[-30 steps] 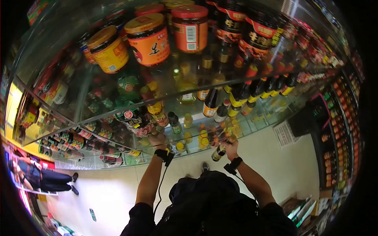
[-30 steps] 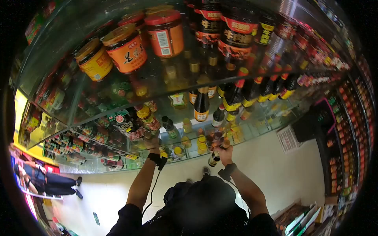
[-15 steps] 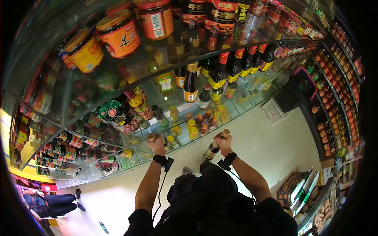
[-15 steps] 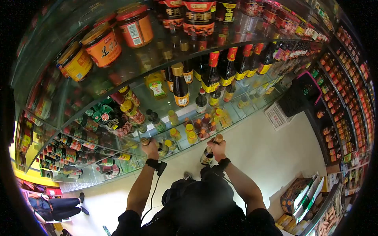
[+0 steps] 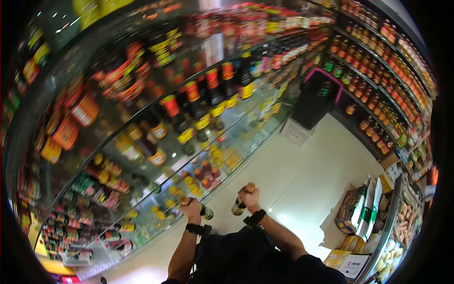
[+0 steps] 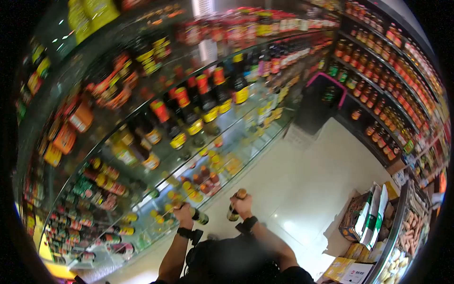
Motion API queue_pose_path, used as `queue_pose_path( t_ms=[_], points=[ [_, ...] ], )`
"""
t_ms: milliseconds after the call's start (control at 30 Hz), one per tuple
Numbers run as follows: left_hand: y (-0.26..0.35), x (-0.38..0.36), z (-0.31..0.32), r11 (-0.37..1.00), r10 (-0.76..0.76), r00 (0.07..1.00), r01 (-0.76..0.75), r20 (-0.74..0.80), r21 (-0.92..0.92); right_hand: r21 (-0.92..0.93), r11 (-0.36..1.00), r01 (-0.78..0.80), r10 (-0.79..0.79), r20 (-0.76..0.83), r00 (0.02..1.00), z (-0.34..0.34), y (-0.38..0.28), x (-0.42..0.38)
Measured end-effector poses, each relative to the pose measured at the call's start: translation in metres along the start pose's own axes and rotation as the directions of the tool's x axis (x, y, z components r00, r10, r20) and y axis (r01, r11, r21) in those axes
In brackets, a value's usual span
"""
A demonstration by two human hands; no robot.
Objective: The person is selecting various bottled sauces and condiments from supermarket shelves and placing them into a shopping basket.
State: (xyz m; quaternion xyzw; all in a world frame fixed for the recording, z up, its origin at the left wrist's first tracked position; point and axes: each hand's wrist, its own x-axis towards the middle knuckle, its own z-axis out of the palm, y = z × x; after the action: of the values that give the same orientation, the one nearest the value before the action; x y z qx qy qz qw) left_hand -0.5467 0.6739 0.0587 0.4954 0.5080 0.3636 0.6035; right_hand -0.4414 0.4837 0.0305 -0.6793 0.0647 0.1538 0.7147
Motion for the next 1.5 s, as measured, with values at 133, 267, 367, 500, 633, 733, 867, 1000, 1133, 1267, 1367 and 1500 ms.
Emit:
queue_pose_path(
  t_ms=[133,267,367,500,633,733,867,1000,1133,1267,1367,1500],
  points=[
    [-0.019,-0.046,0.070,0.999,-0.018,1.000,0.017,0.023,0.042,0.037,0.998,-0.045,0.050,-0.150,0.987,-0.082,0.002,0.024],
    [-0.040,-0.098,0.147,0.996,-0.085,0.990,0.087,0.115,-0.013,0.110,0.993,-0.038,0.071,-0.320,0.945,-0.176,-0.010,0.049],
    [-0.051,-0.142,0.199,0.995,-0.093,0.979,0.096,0.180,-0.012,0.137,0.990,-0.015,0.071,-0.417,0.906,-0.241,-0.009,0.064],
    [-0.056,-0.196,0.270,0.989,-0.142,0.935,0.118,0.326,0.091,0.168,0.986,0.020,0.082,-0.575,0.814,-0.313,-0.027,0.074],
    [-0.084,-0.242,0.360,0.972,-0.193,0.810,0.080,0.554,0.222,0.188,0.981,0.055,0.097,-0.709,0.698,-0.390,-0.022,0.098],
    [-0.102,-0.274,0.432,0.952,-0.269,0.758,0.114,0.595,0.285,0.211,0.974,0.082,0.118,-0.784,0.609,-0.435,-0.020,0.126],
    [-0.131,-0.312,0.533,0.948,-0.280,0.692,0.091,0.665,0.304,0.169,0.984,0.051,0.119,-0.847,0.518,-0.493,-0.021,0.169],
    [-0.140,-0.360,0.634,0.929,-0.357,0.618,0.160,0.701,0.333,0.190,0.978,0.081,0.140,-0.897,0.418,-0.542,-0.061,0.222],
    [-0.122,-0.399,0.720,0.930,-0.366,0.478,0.222,0.799,0.293,0.167,0.963,0.212,0.080,-0.927,0.366,-0.595,-0.102,0.267],
    [-0.127,-0.414,0.791,0.935,-0.354,0.470,0.182,0.808,0.304,0.153,0.965,0.214,0.070,-0.934,0.352,-0.640,-0.126,0.315],
    [-0.112,-0.419,0.834,0.933,-0.357,0.506,0.151,0.785,0.327,0.125,0.964,0.236,0.034,-0.934,0.355,-0.672,-0.150,0.356],
    [-0.115,-0.425,0.895,0.908,-0.419,0.559,0.267,0.716,0.323,0.156,0.965,0.212,0.056,-0.908,0.415,-0.721,-0.171,0.424]
  ],
)
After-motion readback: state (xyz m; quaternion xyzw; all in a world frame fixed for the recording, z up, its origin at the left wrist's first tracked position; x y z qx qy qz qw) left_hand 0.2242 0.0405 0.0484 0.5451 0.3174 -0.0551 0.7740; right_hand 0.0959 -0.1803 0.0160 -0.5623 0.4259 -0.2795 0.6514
